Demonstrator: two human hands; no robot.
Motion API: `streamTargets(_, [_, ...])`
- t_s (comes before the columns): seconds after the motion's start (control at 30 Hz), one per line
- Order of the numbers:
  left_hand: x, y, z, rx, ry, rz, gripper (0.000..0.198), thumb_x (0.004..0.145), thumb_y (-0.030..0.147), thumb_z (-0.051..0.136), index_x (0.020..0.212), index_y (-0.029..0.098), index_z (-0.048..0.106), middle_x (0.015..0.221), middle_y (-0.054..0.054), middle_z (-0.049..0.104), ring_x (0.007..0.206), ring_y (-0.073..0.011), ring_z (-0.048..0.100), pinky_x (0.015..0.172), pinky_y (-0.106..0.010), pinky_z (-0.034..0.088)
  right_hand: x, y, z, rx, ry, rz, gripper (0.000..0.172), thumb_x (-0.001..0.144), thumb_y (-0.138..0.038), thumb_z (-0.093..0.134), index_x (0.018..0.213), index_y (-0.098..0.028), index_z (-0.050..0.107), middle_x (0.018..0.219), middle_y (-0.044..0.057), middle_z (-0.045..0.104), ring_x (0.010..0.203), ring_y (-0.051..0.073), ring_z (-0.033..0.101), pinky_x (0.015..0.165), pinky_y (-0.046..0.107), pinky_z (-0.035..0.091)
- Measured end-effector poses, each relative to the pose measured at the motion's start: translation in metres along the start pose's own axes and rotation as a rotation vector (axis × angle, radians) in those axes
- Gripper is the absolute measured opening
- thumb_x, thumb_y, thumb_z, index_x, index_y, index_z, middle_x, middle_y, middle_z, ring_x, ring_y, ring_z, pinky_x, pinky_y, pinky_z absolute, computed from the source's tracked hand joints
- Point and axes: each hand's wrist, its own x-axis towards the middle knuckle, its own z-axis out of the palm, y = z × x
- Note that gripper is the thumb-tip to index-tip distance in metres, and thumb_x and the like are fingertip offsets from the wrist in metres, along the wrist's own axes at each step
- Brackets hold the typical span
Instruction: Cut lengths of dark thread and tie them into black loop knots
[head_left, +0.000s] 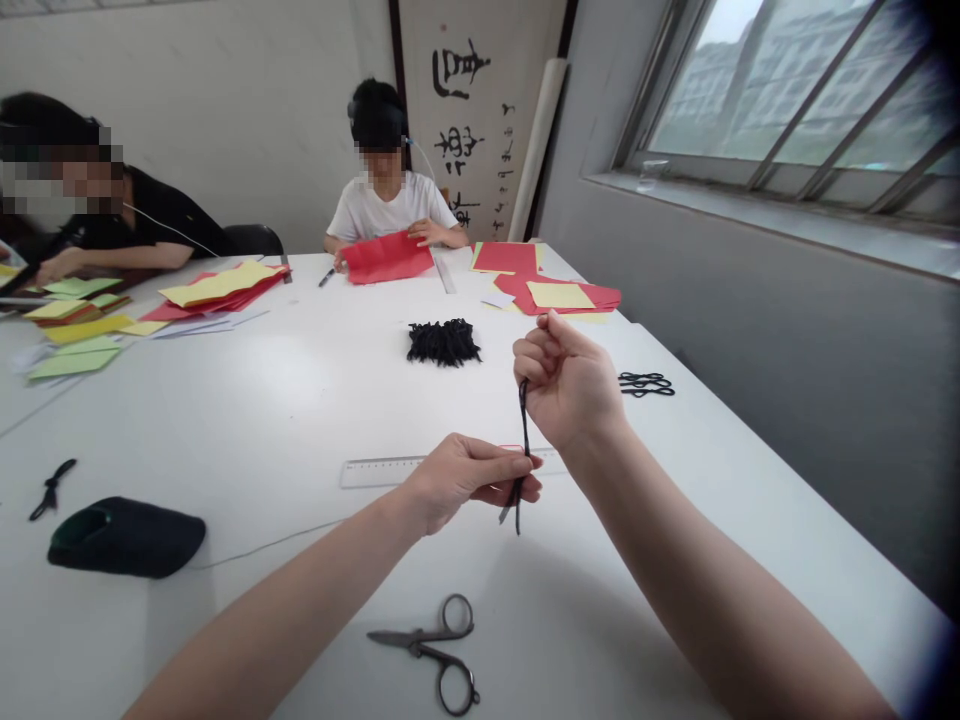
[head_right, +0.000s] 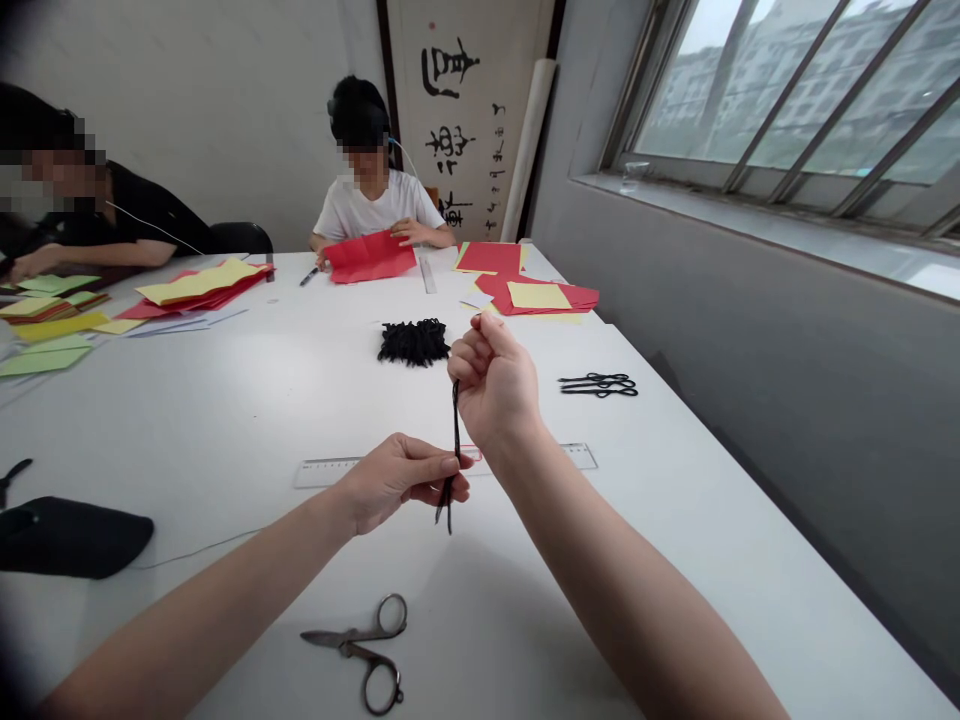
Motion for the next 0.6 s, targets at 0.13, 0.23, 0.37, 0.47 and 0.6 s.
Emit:
streamTargets(0.13, [0.000, 0.001, 0.000, -0.013, 0.008, 0.001, 0.026, 0.063, 0.036, 0.081, 0.071, 0.012, 0.074, 0.067, -0.007, 0.068, 0.066, -0.0146, 0.062, 0.068, -0.029, 0.048, 0.002, 0.000, -0.003, -0.042, -0.030, -0.010, 0.025, 0.087, -0.018, 0.056, 0.067, -0.018, 0.042, 0.054, -0.008, 0.019, 0.041, 0.003, 0.020, 0.033, 0.012, 0.020])
streamTargets(0.23, [0.000, 0.002, 0.000, -0.013, 0.014, -0.010, 0.026, 0.062, 0.035, 0.081, 0.066, 0.011, 0.071, 0.068, -0.007, 0.068, 0.065, -0.0139, 0.062, 0.068, -0.029, 0.048, 0.003, -0.004, -0.002, -0.011, -0.006, -0.013, 0.024, 0.087, -0.016, 0.054, 0.067, -0.018, 0.042, 0.053, -0.009, 0.020, 0.041, 0.004, 0.020, 0.032, 0.012, 0.020])
streamTargets(0.37, [0.000, 0.005, -0.006, 0.000, 0.012, -0.008, 0.028, 0.065, 0.037, 0.079, 0.072, 0.010, 0.073, 0.072, -0.008, 0.069, 0.068, -0.0146, 0.063, 0.069, -0.028, 0.048, 0.001, -0.016, 0.002, 0.012, 0.033, -0.004, 0.024, 0.088, -0.013, 0.046, 0.065, -0.017, 0.040, 0.052, -0.008, 0.019, 0.040, 0.004, 0.017, 0.031, 0.013, 0.016])
streamTargets(0.47, [0.002, 0.009, -0.020, 0.043, 0.022, 0.022, 0.029, 0.068, 0.040, 0.076, 0.076, 0.012, 0.073, 0.077, -0.009, 0.070, 0.073, -0.0154, 0.064, 0.073, -0.029, 0.048, -0.003, -0.023, -0.005, -0.147, -0.096, -0.019, 0.026, 0.084, -0.019, 0.051, 0.063, -0.019, 0.036, 0.051, -0.009, 0.019, 0.039, 0.005, 0.014, 0.032, 0.015, 0.011])
streamTargets(0.6, [0.006, 0.015, -0.043, 0.194, 0.057, 0.006, 0.028, 0.067, 0.039, 0.076, 0.073, 0.013, 0.073, 0.077, -0.009, 0.071, 0.075, -0.0168, 0.064, 0.072, -0.028, 0.048, -0.009, -0.018, -0.032, -0.644, -0.394, -0.025, 0.021, 0.079, -0.029, 0.064, 0.076, -0.021, 0.045, 0.057, -0.008, 0.037, 0.042, 0.004, 0.021, 0.037, 0.016, 0.015])
